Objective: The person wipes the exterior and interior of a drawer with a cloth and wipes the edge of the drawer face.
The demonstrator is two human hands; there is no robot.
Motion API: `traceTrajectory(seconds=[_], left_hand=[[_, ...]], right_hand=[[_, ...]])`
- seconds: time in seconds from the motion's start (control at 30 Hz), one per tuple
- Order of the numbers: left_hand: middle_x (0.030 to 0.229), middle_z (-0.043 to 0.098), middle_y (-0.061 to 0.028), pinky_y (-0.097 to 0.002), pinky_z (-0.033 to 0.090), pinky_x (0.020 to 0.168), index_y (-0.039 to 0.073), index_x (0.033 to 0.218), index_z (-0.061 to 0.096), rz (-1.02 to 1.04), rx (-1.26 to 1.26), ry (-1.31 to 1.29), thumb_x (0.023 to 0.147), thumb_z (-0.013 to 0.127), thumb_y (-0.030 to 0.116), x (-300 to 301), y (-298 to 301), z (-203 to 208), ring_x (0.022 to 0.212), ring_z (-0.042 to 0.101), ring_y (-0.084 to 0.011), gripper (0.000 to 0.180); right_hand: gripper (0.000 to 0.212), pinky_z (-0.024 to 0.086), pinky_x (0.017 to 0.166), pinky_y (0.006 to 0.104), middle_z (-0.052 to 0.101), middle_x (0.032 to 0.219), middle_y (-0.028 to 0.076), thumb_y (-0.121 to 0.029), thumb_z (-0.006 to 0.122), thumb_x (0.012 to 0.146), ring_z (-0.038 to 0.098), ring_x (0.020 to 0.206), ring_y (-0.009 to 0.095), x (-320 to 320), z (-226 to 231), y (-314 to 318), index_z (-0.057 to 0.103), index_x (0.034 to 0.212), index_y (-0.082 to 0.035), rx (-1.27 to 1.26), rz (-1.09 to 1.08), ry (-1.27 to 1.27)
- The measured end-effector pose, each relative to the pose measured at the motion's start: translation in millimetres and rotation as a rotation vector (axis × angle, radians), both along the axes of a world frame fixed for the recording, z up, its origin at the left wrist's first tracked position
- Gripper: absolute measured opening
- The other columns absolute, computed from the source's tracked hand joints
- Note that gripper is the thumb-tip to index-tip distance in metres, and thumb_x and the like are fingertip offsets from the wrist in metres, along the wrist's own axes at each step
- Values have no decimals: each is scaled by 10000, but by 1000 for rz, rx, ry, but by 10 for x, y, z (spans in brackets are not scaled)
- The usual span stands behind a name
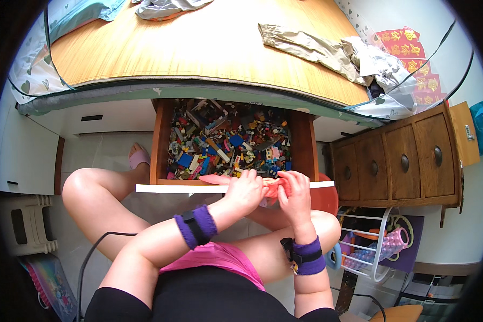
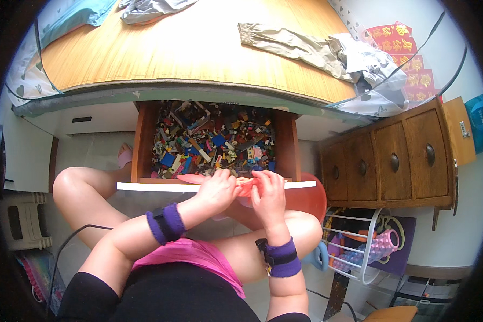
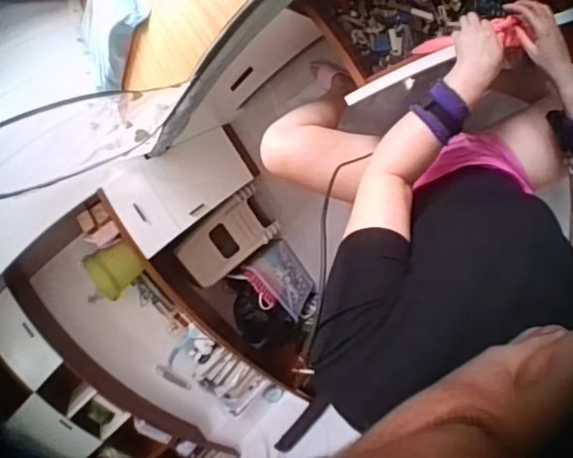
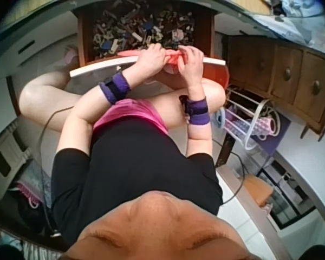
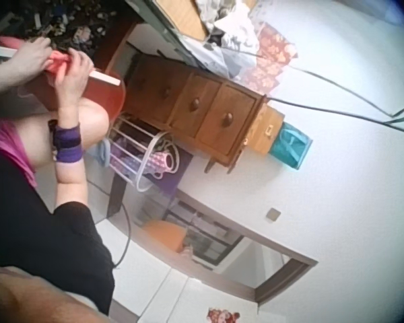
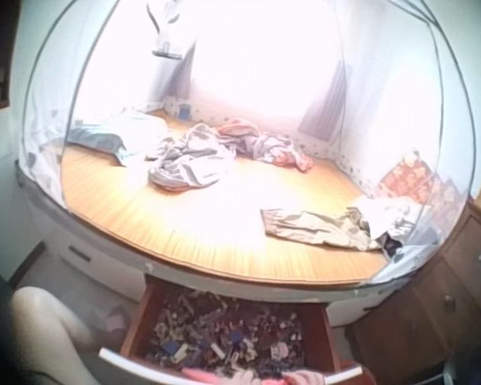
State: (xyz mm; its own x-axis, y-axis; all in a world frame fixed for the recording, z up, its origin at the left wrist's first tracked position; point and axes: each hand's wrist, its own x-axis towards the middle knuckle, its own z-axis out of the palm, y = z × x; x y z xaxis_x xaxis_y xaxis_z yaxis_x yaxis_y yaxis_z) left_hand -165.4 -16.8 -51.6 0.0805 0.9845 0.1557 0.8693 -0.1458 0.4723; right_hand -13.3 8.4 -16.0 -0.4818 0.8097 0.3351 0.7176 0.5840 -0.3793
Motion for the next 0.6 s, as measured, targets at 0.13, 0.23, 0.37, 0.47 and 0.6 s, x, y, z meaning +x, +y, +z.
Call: traceTrajectory(seconds=[0.13, 0.23, 0.37, 0.47, 0.6], left_hand=[[842, 541, -104, -372, 482, 672, 16, 844, 568, 4, -14, 5, 813, 536, 327, 59, 32, 20, 802, 556, -263, 314], [826, 546, -95, -372, 492, 654, 43, 827, 588, -12, 24, 49, 804, 542, 359, -124, -40, -46, 783, 569, -244, 320], [711, 569, -159, -406, 482, 574, -1, 806, 541, -41, -48, -70, 834, 508, 388, -589, -195, 114, 671, 589, -306, 391], [643, 563, -157, -415, 469, 488, -5, 794, 529, -2, -181, -53, 851, 491, 388, -1043, -393, 125, 607, 592, -310, 399], [631, 567, -138, -426, 471, 553, 29, 771, 566, 20, -250, 19, 873, 461, 369, -1453, -591, 204, 620, 586, -332, 370]], right_hand=[[185, 405, 834, 396, 572, 920, 116, -82, 541, 769, 523, 906, 297, 11, -59, -48, 577, 947, -47, -99, 7, 8], [188, 401, 833, 414, 574, 937, 118, -111, 511, 802, 530, 894, 297, -99, -128, -107, 559, 967, -35, -105, 59, -14], [246, 412, 822, 402, 583, 943, 138, -152, 519, 814, 542, 880, 300, -400, -150, -171, 541, 1021, -20, -103, 187, -55], [247, 423, 762, 395, 596, 862, 118, -189, 528, 820, 566, 815, 281, -791, -116, -291, 534, 1018, -42, -134, 244, -43], [168, 434, 674, 389, 588, 745, 85, -207, 528, 831, 578, 723, 261, -1211, -115, -395, 536, 929, -71, -174, 287, -80]])
